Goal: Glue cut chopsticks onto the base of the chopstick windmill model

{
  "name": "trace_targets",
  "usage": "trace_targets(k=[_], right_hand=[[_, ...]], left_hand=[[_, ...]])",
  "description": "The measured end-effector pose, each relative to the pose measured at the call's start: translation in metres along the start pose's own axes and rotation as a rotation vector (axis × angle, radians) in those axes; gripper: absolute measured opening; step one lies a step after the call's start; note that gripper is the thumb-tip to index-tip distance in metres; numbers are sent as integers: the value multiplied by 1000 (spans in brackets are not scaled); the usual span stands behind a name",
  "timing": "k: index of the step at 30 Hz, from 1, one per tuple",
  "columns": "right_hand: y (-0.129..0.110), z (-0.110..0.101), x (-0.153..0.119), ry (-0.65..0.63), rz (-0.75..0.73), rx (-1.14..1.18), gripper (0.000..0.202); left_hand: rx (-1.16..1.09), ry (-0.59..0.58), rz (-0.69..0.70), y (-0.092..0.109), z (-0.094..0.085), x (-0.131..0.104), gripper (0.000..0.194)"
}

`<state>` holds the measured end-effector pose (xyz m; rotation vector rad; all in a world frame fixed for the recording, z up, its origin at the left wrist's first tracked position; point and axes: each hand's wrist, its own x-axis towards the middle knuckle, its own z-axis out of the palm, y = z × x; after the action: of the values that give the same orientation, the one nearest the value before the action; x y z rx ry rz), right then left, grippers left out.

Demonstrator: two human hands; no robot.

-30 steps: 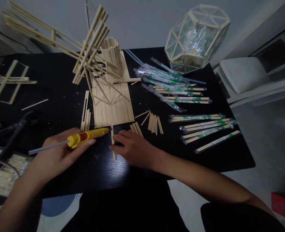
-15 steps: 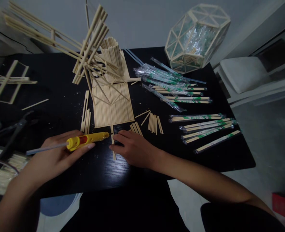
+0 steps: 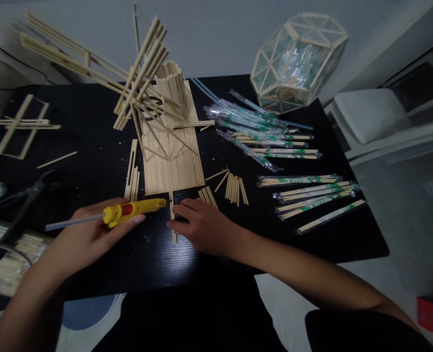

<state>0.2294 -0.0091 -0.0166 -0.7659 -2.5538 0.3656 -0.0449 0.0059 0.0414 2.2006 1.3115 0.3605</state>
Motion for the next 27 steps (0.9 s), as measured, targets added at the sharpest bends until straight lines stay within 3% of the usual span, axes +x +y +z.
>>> trace_targets(k=[9,15,27], right_hand=[[0,-1,1,-15,0,8,22],[0,1,0,18,3,-10,22],[0,-1,0,-6,0,4,22]], left_hand=[[-4,-9,24,1,-1,0,35],[-1,74,30,0,4,4,36],[63,63,61,-3,2,-2,37]])
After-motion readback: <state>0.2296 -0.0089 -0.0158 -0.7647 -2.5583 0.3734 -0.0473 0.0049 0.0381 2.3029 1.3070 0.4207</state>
